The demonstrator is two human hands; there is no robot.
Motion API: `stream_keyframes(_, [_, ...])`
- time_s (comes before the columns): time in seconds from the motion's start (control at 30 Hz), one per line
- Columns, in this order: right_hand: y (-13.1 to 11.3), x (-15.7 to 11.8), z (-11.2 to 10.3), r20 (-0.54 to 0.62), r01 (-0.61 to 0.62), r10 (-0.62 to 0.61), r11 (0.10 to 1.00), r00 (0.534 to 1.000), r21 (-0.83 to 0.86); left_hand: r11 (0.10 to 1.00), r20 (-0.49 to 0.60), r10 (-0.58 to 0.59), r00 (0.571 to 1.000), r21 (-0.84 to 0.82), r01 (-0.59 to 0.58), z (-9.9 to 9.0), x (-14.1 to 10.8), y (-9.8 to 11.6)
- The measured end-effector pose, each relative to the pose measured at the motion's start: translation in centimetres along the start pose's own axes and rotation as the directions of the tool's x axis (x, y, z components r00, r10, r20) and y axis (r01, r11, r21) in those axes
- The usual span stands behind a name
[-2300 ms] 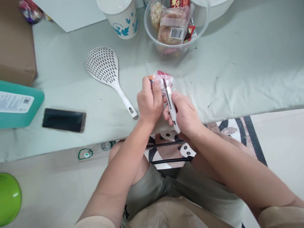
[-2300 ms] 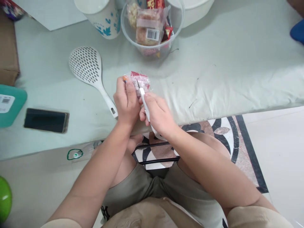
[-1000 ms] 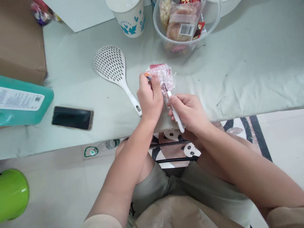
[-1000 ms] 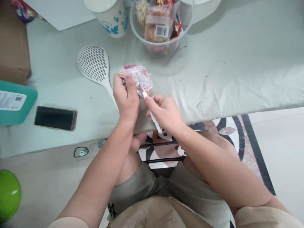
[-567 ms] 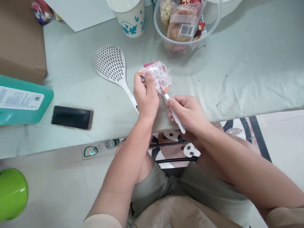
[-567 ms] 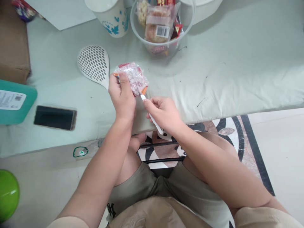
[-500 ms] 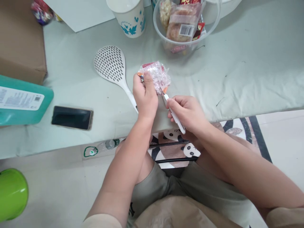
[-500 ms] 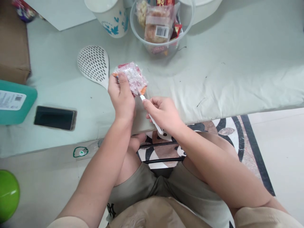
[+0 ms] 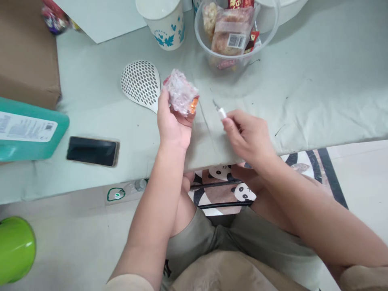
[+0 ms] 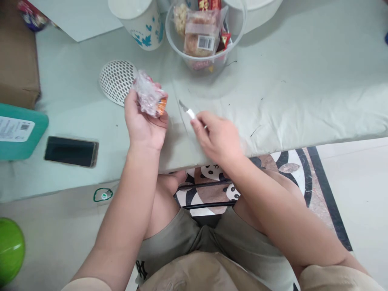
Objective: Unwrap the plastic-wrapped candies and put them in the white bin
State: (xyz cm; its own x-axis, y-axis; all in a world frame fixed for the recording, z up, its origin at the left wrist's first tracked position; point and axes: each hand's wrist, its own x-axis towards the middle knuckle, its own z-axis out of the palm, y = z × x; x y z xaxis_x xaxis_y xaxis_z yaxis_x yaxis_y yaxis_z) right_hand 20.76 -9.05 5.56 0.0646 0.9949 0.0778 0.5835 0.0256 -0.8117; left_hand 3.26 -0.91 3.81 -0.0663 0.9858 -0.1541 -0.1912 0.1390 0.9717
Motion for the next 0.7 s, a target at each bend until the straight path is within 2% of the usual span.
stream_keyframes(0.07, [1.9, 0.9, -0.8, -0.151, 0.061, -0.086, 0.985, 0.985, -0.162, 0.998, 0.029, 0.049, 0.998, 0.027, -0.049, 0.0, -0.5, -0.1])
stream_keyframes(0.1, [3.0, 1.3, -1.3, -0.187, 0.058, -0.102, 0.972, 0.977, -0.229, 0.998, 0.037, 0.050, 0.998, 0.031, -0.051, 0.2, -0.8, -0.1])
stream_keyframes(0.2, [5.7, 2.2, -2.4, -0.227, -0.023, -0.064, 0.931, 0.972, -0.363, 1.000, 0.092, 0.004, 0.996, 0.010, -0.004, 0.9, -1.6, -0.2])
stream_keyframes(0.27, [6.4, 2.4, -2.8, -0.276, -0.056, -0.060, 0.917, 0.959, -0.395, 0.999, 0.125, -0.031, 0.992, -0.008, 0.033, 1.3, -2.0, -0.1])
stream_keyframes(0.37, [5.3, 2.0, -2.3, -0.294, 0.050, -0.168, 0.928, 0.941, -0.370, 0.997, 0.151, -0.070, 0.986, -0.011, 0.072, 1.7, -2.4, 0.0])
stream_keyframes(0.47, [3.1, 1.3, -0.8, -0.175, 0.254, -0.312, 0.923, 0.934, -0.289, 0.994, 0.214, -0.098, 0.972, -0.026, 0.106, 2.0, -2.7, 0.0])
stream_keyframes(0.53, [2.0, 1.0, 0.1, -0.109, 0.315, -0.345, 0.922, 0.932, -0.226, 0.990, 0.259, -0.123, 0.958, -0.033, 0.136, 2.2, -3.0, 0.0])
stream_keyframes(0.6, [1.5, 0.9, 0.5, -0.077, 0.307, -0.321, 0.940, 0.944, -0.152, 0.988, 0.283, -0.139, 0.949, -0.032, 0.154, 2.2, -3.1, 0.0])
stream_keyframes(0.7, [1.5, 0.9, 0.3, -0.084, 0.217, -0.219, 0.976, 0.972, -0.035, 0.988, 0.273, -0.133, 0.953, -0.039, 0.149, 2.1, -2.9, 0.0])
